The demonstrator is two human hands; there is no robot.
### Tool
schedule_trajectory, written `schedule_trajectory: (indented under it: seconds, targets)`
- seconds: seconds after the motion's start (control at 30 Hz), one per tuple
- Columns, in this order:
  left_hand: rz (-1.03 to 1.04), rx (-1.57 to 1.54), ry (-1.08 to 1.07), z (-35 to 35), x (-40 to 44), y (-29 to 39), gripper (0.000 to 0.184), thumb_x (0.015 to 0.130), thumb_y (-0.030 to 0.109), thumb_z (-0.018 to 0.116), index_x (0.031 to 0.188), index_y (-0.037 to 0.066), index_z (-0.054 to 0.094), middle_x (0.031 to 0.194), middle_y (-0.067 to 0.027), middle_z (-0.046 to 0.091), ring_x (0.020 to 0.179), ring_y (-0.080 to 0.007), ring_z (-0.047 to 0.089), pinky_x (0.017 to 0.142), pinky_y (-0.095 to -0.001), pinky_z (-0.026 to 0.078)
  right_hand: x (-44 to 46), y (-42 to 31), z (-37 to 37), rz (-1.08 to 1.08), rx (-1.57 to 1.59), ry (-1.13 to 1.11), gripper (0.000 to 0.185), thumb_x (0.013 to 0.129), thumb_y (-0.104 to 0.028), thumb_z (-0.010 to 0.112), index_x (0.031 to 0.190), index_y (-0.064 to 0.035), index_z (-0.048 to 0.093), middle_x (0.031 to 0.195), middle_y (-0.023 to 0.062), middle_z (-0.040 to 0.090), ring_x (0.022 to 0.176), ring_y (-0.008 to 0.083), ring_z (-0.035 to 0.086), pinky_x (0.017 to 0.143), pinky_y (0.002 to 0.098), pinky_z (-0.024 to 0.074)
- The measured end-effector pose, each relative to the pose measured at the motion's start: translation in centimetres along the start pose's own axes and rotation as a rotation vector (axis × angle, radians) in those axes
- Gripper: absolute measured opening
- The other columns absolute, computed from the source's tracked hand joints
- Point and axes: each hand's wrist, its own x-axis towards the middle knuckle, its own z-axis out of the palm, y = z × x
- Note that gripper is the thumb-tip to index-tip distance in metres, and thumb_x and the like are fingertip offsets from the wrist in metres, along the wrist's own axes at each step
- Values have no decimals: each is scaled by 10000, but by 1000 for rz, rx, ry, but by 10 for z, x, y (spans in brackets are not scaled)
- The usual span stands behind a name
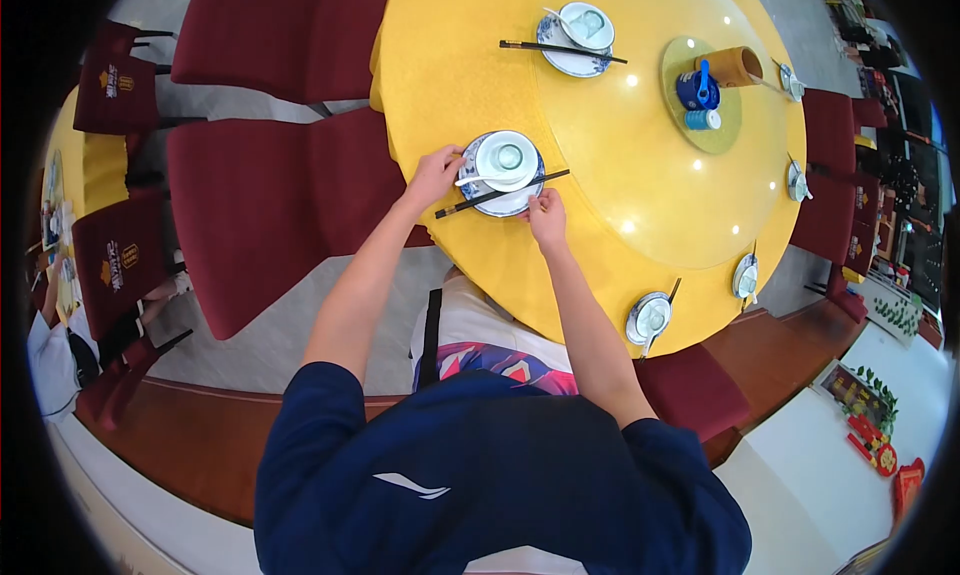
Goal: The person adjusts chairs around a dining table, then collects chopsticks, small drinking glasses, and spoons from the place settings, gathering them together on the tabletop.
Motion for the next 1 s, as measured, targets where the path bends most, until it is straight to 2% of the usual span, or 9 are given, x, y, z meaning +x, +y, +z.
schedule_trajectory:
  seconds: [0.2, 0.4, 0.47, 0.53, 0.6, 0.7, 0.83, 0.9, 1.0]
  targets:
    - [44, 48, -40, -4, 22, 0, 233, 931, 138, 601, 1095, -27, 621, 877, -174, 706, 743, -224, 671, 692, -319, 509, 5, 11, 17, 41, 177, 74, 122, 937, -61, 559, 993, 30, 500, 838, 124, 633, 610, 180, 662, 565, 293, 527]
    - [76, 131, -56, -1, 38, -3, 225, 919, 163, 612, 1065, -4, 646, 799, -171, 686, 684, -236, 649, 636, -332, 497, -2, 14, 28, 49, 251, 182, 208, 947, -120, 584, 1060, 39, 512, 820, 113, 643, 633, 171, 656, 558, 270, 513]
    - [79, 170, -66, -5, 41, -10, 222, 936, 159, 607, 1082, -5, 641, 763, -102, 673, 655, -136, 594, 602, -285, 460, -7, 12, 33, 74, 326, 229, 307, 950, -210, 614, 1089, 37, 497, 813, 107, 637, 659, 156, 651, 551, 254, 485]
    - [83, 230, -61, -17, 33, -4, 223, 960, 171, 566, 1080, -4, 639, 764, -90, 675, 660, -126, 607, 603, -276, 467, -19, 9, 30, 109, 340, 237, 338, 943, -244, 628, 1084, 36, 504, 812, 110, 638, 659, 158, 651, 553, 254, 489]
    - [50, 85, 85, -24, 20, -23, 242, 991, 187, 508, 1071, -2, 637, 769, -81, 677, 662, -123, 614, 606, -273, 478, -44, 21, 14, 136, 276, 207, 369, 930, -298, 647, 1048, 32, 530, 811, 110, 639, 653, 158, 646, 562, 254, 498]
    - [15, -17, 189, -69, -37, -31, 281, 1032, 173, 413, 1087, -9, 620, 785, -78, 676, 667, -113, 601, 618, -252, 481, -95, 60, -10, 28, 27, 197, 327, 937, -304, 639, 927, 17, 577, 788, 80, 621, 643, 144, 622, 566, 250, 504]
    - [40, 41, 193, -145, -164, -10, 280, 1035, 131, 380, 1135, 12, 612, 823, -80, 679, 667, -104, 569, 634, -244, 484, -206, 136, -34, 115, 424, 261, 231, 966, -250, 594, 876, -38, 585, 753, 14, 561, 654, 106, 569, 635, 258, 532]
    - [93, 168, 177, -183, -227, -5, 262, 1018, 101, 395, 1143, 22, 610, 828, -87, 681, 672, -124, 584, 648, -264, 496, -270, 160, -19, 234, 614, 384, 231, 961, -238, 604, 835, -46, 583, 750, 33, 593, 648, 106, 585, 630, 258, 544]
    - [80, 361, 83, -220, -313, -11, 269, 960, 9, 435, 1177, 24, 593, 853, -98, 670, 723, -154, 613, 706, -293, 518, -350, 260, 8, 370, 861, 434, 244, 942, -287, 635, 836, -77, 573, 738, 14, 580, 647, 141, 590, 574, 262, 482]
